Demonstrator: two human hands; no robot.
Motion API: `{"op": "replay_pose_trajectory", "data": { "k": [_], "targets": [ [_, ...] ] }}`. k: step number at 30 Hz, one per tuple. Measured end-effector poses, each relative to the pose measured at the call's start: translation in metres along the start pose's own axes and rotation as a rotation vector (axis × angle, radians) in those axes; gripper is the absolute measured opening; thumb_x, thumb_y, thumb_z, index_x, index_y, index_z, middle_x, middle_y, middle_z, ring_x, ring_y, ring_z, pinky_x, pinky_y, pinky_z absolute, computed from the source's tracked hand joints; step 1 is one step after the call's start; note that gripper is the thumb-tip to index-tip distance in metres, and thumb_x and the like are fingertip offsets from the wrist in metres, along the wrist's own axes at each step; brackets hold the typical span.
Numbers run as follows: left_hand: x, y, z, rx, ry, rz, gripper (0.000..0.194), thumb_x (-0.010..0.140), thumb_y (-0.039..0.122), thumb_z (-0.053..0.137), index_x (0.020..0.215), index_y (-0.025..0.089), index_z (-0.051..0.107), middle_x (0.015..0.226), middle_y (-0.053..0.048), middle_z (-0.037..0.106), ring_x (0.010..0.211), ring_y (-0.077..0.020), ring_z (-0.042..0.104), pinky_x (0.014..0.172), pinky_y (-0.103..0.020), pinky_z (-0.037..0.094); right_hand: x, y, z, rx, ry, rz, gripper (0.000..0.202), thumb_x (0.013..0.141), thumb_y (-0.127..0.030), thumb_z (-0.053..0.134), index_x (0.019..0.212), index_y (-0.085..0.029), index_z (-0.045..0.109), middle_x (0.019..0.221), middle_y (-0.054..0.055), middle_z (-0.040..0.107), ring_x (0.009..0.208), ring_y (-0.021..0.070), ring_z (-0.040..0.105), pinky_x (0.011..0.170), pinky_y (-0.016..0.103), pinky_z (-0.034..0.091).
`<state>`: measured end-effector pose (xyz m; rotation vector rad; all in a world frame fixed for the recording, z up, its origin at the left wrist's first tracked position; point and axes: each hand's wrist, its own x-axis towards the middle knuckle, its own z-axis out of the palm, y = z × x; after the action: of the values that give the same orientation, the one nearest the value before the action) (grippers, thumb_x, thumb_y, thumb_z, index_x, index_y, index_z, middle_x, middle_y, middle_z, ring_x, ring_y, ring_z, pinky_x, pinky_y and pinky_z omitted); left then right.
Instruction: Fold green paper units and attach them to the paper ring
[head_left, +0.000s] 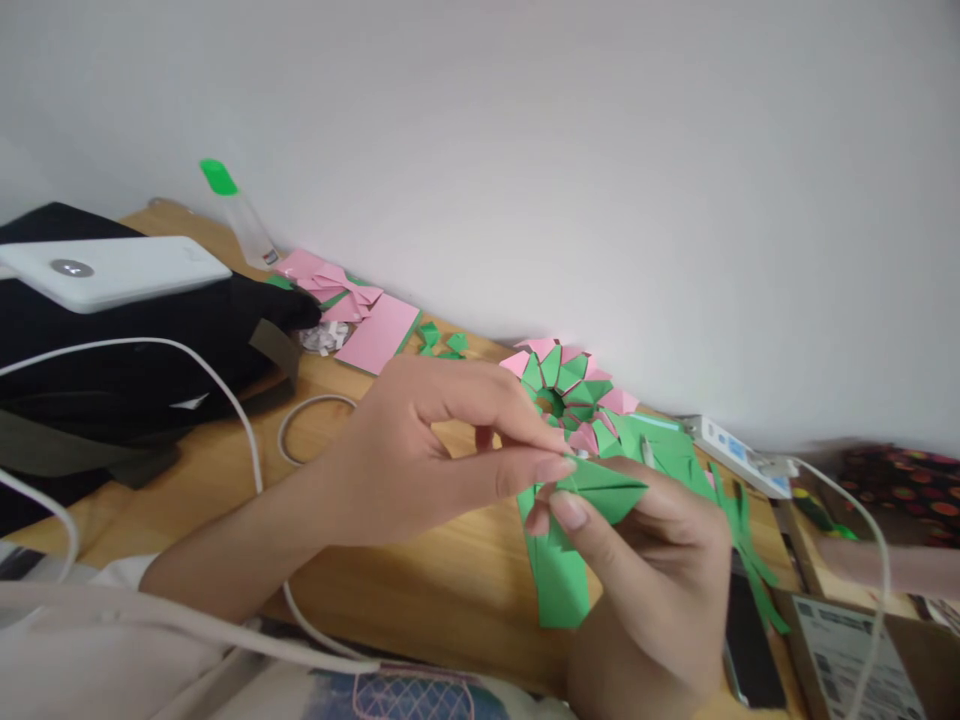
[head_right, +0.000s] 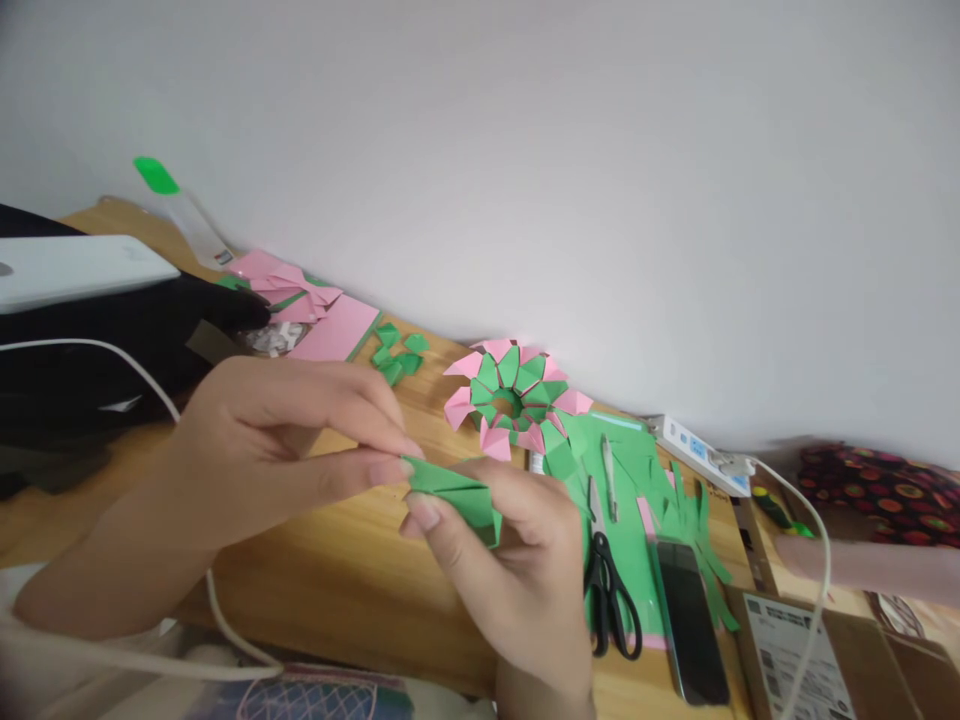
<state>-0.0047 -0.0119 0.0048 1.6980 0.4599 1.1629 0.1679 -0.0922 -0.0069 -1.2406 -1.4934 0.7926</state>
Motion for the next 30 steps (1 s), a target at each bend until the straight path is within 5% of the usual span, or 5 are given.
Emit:
{"op": "replay_pose_trajectory", "data": {
  "k": [12,20,30],
  "targets": [
    [-0.005,0.001,0.007,0.27,0.065,0.199,0.022,0.088,0.012,0.06,0.068,0.021,0.061,0.064,0.003,0.066,0.062,-0.011,0.059,0.057,-0.021,0.046,0.001,-0.002,0.001,-0.094,0.024,-0.052,0.015,0.085,-0.015,0.068,0.075,-0.026,0.071,0.067,-0.004,0.07,0.062,0.0124,0.063,0.056,0.024,0.048],
    [-0.003,0.002,0.005,0.209,0.203,0.041,0.025,0.092,0.014,0.051,0.069,0.018,0.061,0.067,0.002,0.062,0.065,-0.0113,0.059,0.061,-0.022,0.047,0.002,-0.003,0.001,0.003,-0.074,0.049,0.018,0.086,-0.023,0.067,0.069,-0.024,0.07,0.06,-0.002,0.068,0.052,0.0116,0.059,0.046,0.024,0.043],
    [0.0,0.001,-0.002,-0.033,-0.034,-0.124,0.031,0.093,0.028,0.059,0.066,0.016,0.066,0.06,-0.001,0.066,0.057,-0.0113,0.059,0.054,-0.021,0.047,0.005,-0.002,0.001,0.14,-0.087,0.08,0.018,0.087,-0.026,0.067,0.069,-0.023,0.071,0.061,-0.002,0.068,0.052,0.0104,0.059,0.049,0.023,0.046]
  ]
}}
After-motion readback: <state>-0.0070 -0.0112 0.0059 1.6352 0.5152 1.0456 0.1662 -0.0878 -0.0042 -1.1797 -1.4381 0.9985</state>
